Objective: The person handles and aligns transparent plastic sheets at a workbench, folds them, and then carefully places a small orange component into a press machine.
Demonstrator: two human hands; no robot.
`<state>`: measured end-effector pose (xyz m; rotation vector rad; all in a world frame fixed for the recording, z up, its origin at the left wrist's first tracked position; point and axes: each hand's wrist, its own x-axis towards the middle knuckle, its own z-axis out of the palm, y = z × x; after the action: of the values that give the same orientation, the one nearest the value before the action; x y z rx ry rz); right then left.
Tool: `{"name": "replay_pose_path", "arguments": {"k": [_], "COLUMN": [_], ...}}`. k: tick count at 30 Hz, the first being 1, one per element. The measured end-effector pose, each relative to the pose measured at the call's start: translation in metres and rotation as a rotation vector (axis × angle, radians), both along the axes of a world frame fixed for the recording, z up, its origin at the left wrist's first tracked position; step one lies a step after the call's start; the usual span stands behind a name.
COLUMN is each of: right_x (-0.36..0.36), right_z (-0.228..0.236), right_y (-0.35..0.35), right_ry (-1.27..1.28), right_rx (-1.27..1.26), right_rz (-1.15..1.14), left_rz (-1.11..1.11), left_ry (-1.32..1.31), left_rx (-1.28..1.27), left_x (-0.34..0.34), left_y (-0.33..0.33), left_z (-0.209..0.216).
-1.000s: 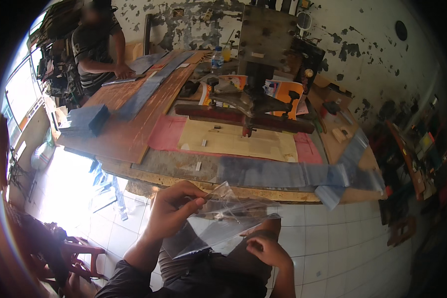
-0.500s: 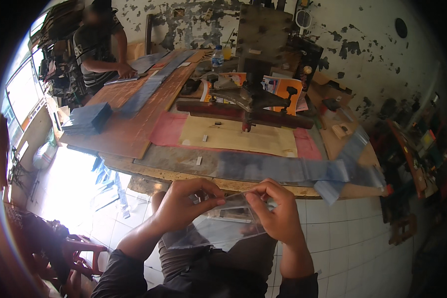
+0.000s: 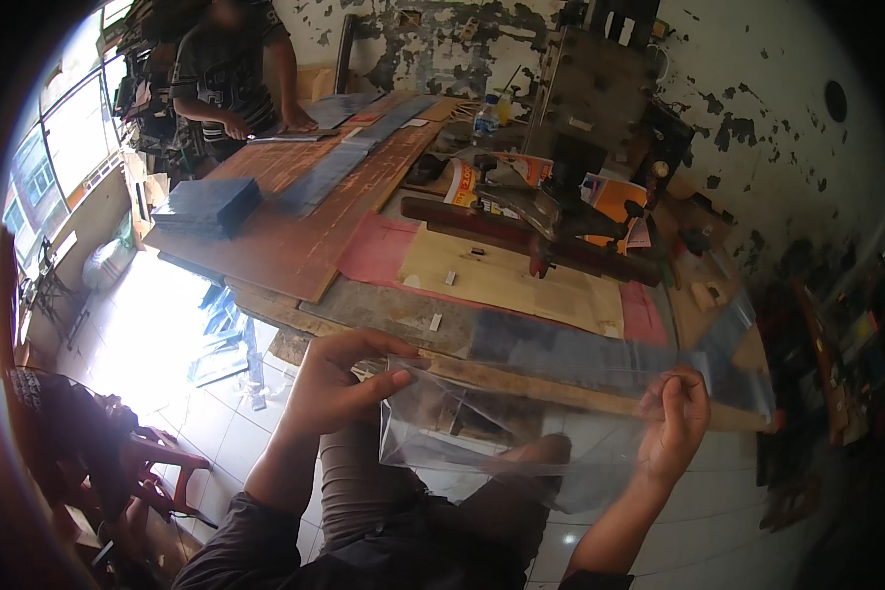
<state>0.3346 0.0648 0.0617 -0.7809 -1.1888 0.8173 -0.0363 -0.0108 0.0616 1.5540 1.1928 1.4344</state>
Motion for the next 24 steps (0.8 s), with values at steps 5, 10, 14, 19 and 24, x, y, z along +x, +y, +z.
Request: {"name": "replay_pose_path", "arguments": {"k": [5, 10, 14, 19, 24], "right_x": [0.008, 0.011, 0.007, 0.01, 0.015], "right_z": [-0.008, -0.015, -0.019, -0.027, -0.032], "right_y": [0.003, 0.005, 0.005, 0.006, 0.007], "right_ry": [-0.005, -0.009, 0.01, -0.003, -0.045], "right_rx": [0.018, 0.018, 0.012, 0.017, 0.056], "right_rz": [-0.016, 0.007, 0.035, 0.067, 0.043], "left_rz": [0.041, 0.054, 0.07, 0.161, 0.113], "left_ry": [-0.073, -0.08, -0.074, -0.013, -0.107], "left_rx": [0.087, 0.152, 0.177, 0.196, 0.211], "left_x": [0.008, 0.011, 0.012, 0.015, 0.016], "left_y": [-0.006, -0.009, -0.01, -0.012, -0.01], "left_z": [0.007, 0.013, 0.015, 0.013, 0.004]}}
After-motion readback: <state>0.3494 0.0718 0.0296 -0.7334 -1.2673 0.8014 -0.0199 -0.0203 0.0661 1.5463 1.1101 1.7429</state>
